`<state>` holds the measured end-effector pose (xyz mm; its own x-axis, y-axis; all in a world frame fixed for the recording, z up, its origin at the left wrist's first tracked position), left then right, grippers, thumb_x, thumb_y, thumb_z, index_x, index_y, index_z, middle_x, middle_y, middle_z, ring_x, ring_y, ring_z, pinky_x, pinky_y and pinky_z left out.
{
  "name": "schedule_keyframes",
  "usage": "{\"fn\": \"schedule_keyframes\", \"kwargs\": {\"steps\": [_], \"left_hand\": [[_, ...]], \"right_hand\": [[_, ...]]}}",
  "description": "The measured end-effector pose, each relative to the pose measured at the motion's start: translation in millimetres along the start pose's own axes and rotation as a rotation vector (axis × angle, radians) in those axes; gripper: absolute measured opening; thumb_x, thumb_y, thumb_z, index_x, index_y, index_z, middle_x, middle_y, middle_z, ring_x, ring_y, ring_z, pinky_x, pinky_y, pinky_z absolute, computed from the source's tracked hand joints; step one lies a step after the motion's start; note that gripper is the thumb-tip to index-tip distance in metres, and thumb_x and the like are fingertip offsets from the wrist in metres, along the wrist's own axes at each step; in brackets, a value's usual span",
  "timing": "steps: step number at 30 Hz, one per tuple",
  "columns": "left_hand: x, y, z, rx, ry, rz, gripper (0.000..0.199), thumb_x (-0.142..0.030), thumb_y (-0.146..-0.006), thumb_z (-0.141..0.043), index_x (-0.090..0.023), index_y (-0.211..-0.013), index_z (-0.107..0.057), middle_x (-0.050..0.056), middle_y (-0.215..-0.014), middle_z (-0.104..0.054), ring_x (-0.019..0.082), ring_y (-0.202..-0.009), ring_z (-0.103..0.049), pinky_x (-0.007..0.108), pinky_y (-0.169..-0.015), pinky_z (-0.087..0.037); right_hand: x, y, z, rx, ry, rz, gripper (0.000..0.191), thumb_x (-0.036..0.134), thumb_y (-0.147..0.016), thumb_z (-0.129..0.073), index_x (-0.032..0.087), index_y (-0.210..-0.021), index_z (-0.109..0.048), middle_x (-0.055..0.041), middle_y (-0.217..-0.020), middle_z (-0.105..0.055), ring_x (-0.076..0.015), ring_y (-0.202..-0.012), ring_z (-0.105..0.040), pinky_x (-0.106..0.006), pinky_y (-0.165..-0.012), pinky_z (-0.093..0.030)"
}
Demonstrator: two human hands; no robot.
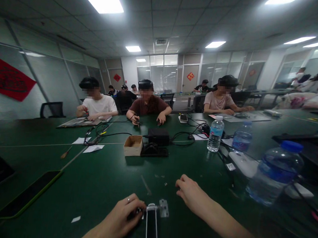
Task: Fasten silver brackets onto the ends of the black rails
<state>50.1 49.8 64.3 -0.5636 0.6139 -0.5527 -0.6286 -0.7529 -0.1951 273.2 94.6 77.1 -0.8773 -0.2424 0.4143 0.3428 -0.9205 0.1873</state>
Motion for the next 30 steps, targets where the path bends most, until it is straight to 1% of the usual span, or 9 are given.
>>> {"fn": "schedule_keyframes", "kwargs": {"steps": [3,7,9,12,15,18,21,24,30], "left_hand": [[-0.8,0.5,0.7,0.006,0.000,-0.001,0.028,-0.007,-0.088,-0.050,-0.023,-0.110,-0.058,0.003,-0.100,-0.056,0.014,-0.081,-0.054,0.021,-0.069,-0.043],[-3.8,0.2,1.7,0.001,-0.017,-0.003,0.028,-0.006,-0.088,-0.050,-0.023,-0.109,-0.058,0.003,-0.099,-0.056,0.014,-0.081,-0.054,0.022,-0.070,-0.043],[-5.3,0.1,1.8,-0.001,-0.026,-0.002,0.028,-0.006,-0.088,-0.049,-0.022,-0.108,-0.058,0.003,-0.098,-0.056,0.014,-0.081,-0.055,0.022,-0.069,-0.043],[-6.9,0.4,1.8,-0.012,-0.037,-0.014,0.027,-0.006,-0.088,-0.049,-0.022,-0.108,-0.058,0.003,-0.098,-0.056,0.014,-0.080,-0.055,0.022,-0.069,-0.043],[-7.2,0.7,2.2,-0.031,-0.044,-0.025,0.027,-0.005,-0.088,-0.049,-0.022,-0.107,-0.058,0.003,-0.097,-0.057,0.014,-0.081,-0.055,0.022,-0.070,-0.044],[-8.1,0.5,3.0,-0.039,-0.046,-0.037,0.027,-0.006,-0.088,-0.049,-0.022,-0.107,-0.058,0.004,-0.097,-0.058,0.014,-0.081,-0.056,0.022,-0.070,-0.044],[-9.6,-0.5,4.2,-0.044,-0.059,-0.042,0.027,-0.005,-0.087,-0.049,-0.022,-0.106,-0.059,0.004,-0.096,-0.058,0.014,-0.080,-0.056,0.021,-0.069,-0.044],[-11.0,-1.5,4.3,-0.045,-0.071,-0.048,0.027,-0.004,-0.086,-0.049,-0.021,-0.105,-0.059,0.004,-0.094,-0.059,0.015,-0.080,-0.057,0.021,-0.068,-0.045],[-12.6,-2.4,4.3,-0.059,-0.068,-0.076,0.022,-0.008,-0.089,-0.047,-0.019,-0.104,-0.059,0.005,-0.094,-0.058,0.016,-0.081,-0.057,0.024,-0.071,-0.046]], "right_hand": [[-1.0,4.2,5.7,0.037,0.043,-0.023,0.024,0.012,-0.090,-0.046,0.015,-0.104,-0.065,-0.0123,-0.110,-0.059,-0.0237,-0.098,-0.060,-0.036,-0.083,-0.049],[6.6,8.1,7.6,-0.038,-0.032,0.036,0.013,0.016,-0.089,-0.050,0.016,-0.093,-0.063,-0.0085,-0.096,-0.062,-0.0204,-0.085,-0.060,-0.033,-0.074,-0.049],[16.4,9.8,1.9,-0.085,-0.126,0.099,0.011,0.021,-0.090,-0.052,0.017,-0.091,-0.062,-0.0059,-0.090,-0.062,-0.0179,-0.077,-0.059,-0.030,-0.068,-0.048],[30.8,11.7,-13.1,-0.140,-0.280,0.196,0.014,0.026,-0.091,-0.052,0.018,-0.093,-0.062,-0.0036,-0.086,-0.061,-0.0152,-0.071,-0.056,-0.026,-0.062,-0.046],[36.5,11.8,-27.1,-0.183,-0.365,0.258,0.014,0.026,-0.091,-0.052,0.017,-0.091,-0.063,-0.0030,-0.083,-0.061,-0.0145,-0.069,-0.056,-0.026,-0.062,-0.045],[34.7,10.5,-32.9,-0.223,-0.388,0.297,0.016,0.025,-0.092,-0.049,0.017,-0.093,-0.063,-0.0035,-0.084,-0.062,-0.0151,-0.072,-0.057,-0.027,-0.065,-0.045],[33.4,9.8,-33.3,-0.243,-0.383,0.340,0.020,0.025,-0.093,-0.046,0.018,-0.097,-0.064,-0.0046,-0.088,-0.062,-0.0156,-0.074,-0.058,-0.028,-0.066,-0.045],[34.5,11.2,-32.0,-0.263,-0.351,0.366,0.021,0.025,-0.093,-0.045,0.018,-0.099,-0.065,-0.0051,-0.086,-0.062,-0.0158,-0.073,-0.058,-0.028,-0.064,-0.045],[38.4,15.8,-27.8,-0.283,-0.355,0.411,0.018,0.015,-0.086,-0.049,0.016,-0.095,-0.065,-0.0049,-0.085,-0.060,-0.0141,-0.070,-0.055,-0.026,-0.064,-0.046]]}}
Point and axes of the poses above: each hand's wrist, its own y-axis away from the middle knuckle, its own z-axis out of the back of the hand, x = y × z, the point moved 6 cm from there along -y, towards the middle knuckle
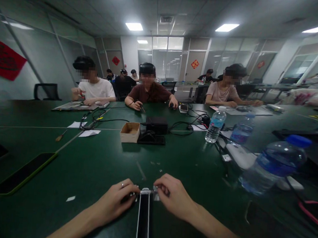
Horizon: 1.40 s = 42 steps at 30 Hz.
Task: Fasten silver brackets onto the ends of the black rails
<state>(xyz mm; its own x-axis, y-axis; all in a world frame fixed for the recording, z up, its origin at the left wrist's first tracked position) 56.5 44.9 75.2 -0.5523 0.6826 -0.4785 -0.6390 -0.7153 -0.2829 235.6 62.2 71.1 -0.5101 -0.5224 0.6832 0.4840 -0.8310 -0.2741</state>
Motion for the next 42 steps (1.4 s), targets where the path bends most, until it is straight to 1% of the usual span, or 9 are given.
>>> {"fn": "schedule_keyframes", "kwargs": {"steps": [9,14,20,26,29,36,42], "left_hand": [[2.8,0.7,-2.0,0.009,0.004,0.008,0.024,-0.011,-0.090,-0.043,-0.020,-0.106,-0.058,0.005,-0.094,-0.058,0.016,-0.079,-0.056,0.024,-0.069,-0.047],[-0.2,0.8,0.1,0.012,-0.004,0.017,0.025,-0.009,-0.089,-0.043,-0.020,-0.105,-0.059,0.005,-0.094,-0.059,0.016,-0.080,-0.057,0.023,-0.068,-0.046],[-2.4,0.3,1.8,0.017,0.000,0.023,0.024,-0.009,-0.089,-0.044,-0.020,-0.105,-0.059,0.005,-0.095,-0.059,0.016,-0.080,-0.057,0.023,-0.068,-0.046],[0.4,1.6,-0.7,0.023,0.002,0.022,0.026,-0.008,-0.088,-0.045,-0.021,-0.106,-0.058,0.004,-0.096,-0.059,0.016,-0.082,-0.057,0.023,-0.070,-0.046],[-0.3,1.5,0.2,0.020,-0.011,0.025,0.026,-0.007,-0.087,-0.045,-0.021,-0.105,-0.058,0.005,-0.096,-0.059,0.016,-0.082,-0.057,0.023,-0.068,-0.046],[-1.2,1.1,1.1,0.015,-0.003,0.012,0.026,-0.008,-0.088,-0.045,-0.021,-0.105,-0.058,0.005,-0.096,-0.059,0.016,-0.082,-0.057,0.022,-0.069,-0.046],[2.1,3.1,-1.0,-0.001,-0.007,0.012,0.026,-0.008,-0.088,-0.046,-0.021,-0.107,-0.057,0.004,-0.096,-0.058,0.015,-0.082,-0.057,0.023,-0.071,-0.046]], "right_hand": [[2.8,-0.3,1.2,0.030,-0.008,0.019,0.015,0.014,-0.085,-0.051,0.016,-0.092,-0.065,-0.0044,-0.086,-0.061,-0.0133,-0.072,-0.056,-0.025,-0.063,-0.047],[2.5,1.2,-1.6,0.035,0.008,0.047,0.017,0.015,-0.086,-0.050,0.016,-0.093,-0.065,-0.0053,-0.087,-0.061,-0.0135,-0.073,-0.057,-0.025,-0.064,-0.048],[6.5,2.0,2.0,0.049,0.016,0.045,0.020,0.018,-0.088,-0.049,0.016,-0.096,-0.066,-0.0063,-0.088,-0.063,-0.0136,-0.073,-0.058,-0.025,-0.063,-0.048],[3.3,1.5,0.8,0.044,0.066,0.011,0.013,0.016,-0.080,-0.053,0.015,-0.087,-0.065,-0.0030,-0.077,-0.062,-0.0125,-0.065,-0.054,-0.024,-0.058,-0.043],[2.3,1.2,-0.3,0.042,0.075,-0.008,0.012,0.016,-0.079,-0.054,0.016,-0.085,-0.064,-0.0020,-0.074,-0.061,-0.0123,-0.063,-0.054,-0.023,-0.058,-0.042],[3.7,2.2,-0.9,0.061,0.084,0.003,0.013,0.015,-0.078,-0.055,0.017,-0.087,-0.063,-0.0021,-0.079,-0.062,-0.0120,-0.065,-0.054,-0.023,-0.059,-0.042],[8.7,2.6,-0.9,0.065,0.063,0.053,0.013,0.013,-0.080,-0.053,0.017,-0.088,-0.062,-0.0035,-0.084,-0.062,-0.0131,-0.072,-0.056,-0.023,-0.062,-0.044]]}}
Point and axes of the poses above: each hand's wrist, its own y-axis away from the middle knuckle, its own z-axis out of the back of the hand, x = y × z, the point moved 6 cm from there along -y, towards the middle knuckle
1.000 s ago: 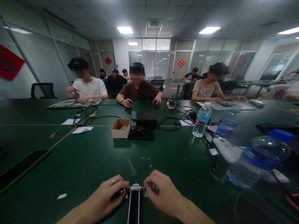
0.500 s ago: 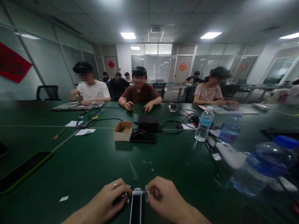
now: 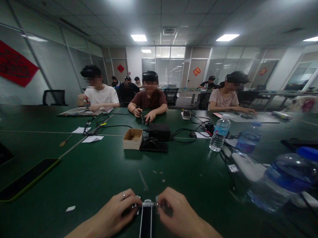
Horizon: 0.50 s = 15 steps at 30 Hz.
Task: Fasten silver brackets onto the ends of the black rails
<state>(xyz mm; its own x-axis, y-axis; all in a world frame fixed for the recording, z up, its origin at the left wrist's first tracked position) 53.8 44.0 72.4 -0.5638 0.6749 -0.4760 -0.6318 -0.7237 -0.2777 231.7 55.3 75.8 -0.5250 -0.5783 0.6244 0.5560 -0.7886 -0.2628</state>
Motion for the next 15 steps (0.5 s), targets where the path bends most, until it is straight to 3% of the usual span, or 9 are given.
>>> {"fn": "schedule_keyframes", "kwargs": {"steps": [15], "left_hand": [[-0.6,-0.1,-0.7,-0.003,-0.009,0.000,0.026,-0.008,-0.089,-0.046,-0.021,-0.106,-0.059,0.004,-0.095,-0.059,0.016,-0.082,-0.057,0.023,-0.071,-0.047]], "right_hand": [[1.4,-0.6,0.0,-0.002,0.006,0.005,0.015,0.018,-0.087,-0.049,0.017,-0.091,-0.064,-0.0046,-0.083,-0.061,-0.0140,-0.071,-0.056,-0.025,-0.062,-0.045]]}}
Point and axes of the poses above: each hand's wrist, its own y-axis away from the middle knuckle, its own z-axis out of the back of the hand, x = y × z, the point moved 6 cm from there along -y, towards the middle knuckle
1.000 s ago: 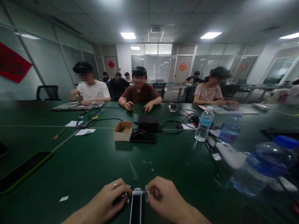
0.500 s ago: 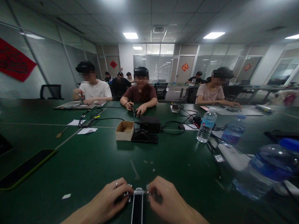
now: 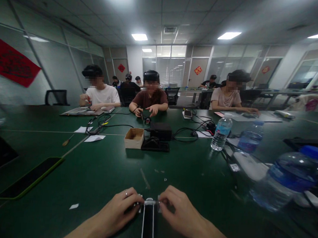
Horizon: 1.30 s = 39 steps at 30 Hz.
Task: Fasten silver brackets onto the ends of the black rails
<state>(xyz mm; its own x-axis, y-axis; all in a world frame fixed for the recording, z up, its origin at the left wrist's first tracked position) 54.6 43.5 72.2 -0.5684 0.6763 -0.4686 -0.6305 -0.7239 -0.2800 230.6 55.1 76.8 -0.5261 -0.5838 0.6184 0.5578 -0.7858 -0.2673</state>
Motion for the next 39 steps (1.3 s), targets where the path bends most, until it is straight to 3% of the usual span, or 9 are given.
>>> {"fn": "schedule_keyframes", "kwargs": {"steps": [32,39], "left_hand": [[-2.0,-3.7,0.7,-0.007,0.011,-0.046,0.024,-0.009,-0.091,-0.041,-0.020,-0.106,-0.057,0.005,-0.093,-0.058,0.017,-0.080,-0.058,0.026,-0.070,-0.048],[1.2,-1.3,-1.3,-0.008,0.020,-0.036,0.024,-0.010,-0.092,-0.042,-0.021,-0.107,-0.057,0.005,-0.095,-0.058,0.017,-0.080,-0.057,0.026,-0.071,-0.048]], "right_hand": [[-5.3,2.7,-0.9,-0.042,-0.019,0.033,0.013,0.015,-0.082,-0.053,0.015,-0.092,-0.063,-0.0049,-0.083,-0.059,-0.0144,-0.073,-0.055,-0.026,-0.063,-0.045],[-5.8,1.6,0.5,-0.027,-0.011,-0.015,0.009,0.015,-0.082,-0.055,0.016,-0.090,-0.060,-0.0033,-0.083,-0.058,-0.0133,-0.070,-0.053,-0.025,-0.061,-0.044]]}}
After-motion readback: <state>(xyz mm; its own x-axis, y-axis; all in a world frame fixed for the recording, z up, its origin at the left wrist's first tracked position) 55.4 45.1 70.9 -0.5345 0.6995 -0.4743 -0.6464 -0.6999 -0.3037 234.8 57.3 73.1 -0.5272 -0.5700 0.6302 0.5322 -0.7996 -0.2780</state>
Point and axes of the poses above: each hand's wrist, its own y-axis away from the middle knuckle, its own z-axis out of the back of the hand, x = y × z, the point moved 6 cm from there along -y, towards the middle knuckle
